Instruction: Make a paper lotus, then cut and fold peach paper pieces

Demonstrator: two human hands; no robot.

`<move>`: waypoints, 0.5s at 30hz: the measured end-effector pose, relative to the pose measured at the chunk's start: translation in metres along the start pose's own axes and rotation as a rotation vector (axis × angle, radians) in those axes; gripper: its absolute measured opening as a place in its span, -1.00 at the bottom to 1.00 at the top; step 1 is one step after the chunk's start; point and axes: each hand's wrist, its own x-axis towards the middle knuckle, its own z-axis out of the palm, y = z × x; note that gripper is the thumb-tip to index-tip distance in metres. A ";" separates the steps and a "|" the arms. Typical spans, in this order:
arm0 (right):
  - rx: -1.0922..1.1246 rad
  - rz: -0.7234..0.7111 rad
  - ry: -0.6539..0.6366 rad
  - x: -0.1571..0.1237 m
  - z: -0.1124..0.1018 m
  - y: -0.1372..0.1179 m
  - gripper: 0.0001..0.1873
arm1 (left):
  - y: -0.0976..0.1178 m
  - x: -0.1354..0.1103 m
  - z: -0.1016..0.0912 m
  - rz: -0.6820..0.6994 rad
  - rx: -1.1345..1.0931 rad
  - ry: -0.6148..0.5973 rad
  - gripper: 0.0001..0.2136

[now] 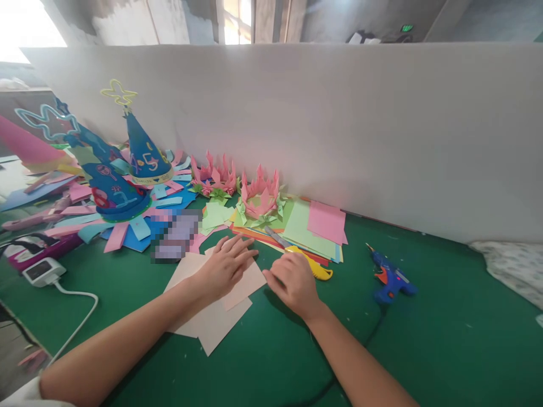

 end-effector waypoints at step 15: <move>-0.308 0.345 -0.104 -0.013 0.008 0.034 -0.69 | -0.008 0.002 -0.010 -0.026 -0.215 0.055 -0.76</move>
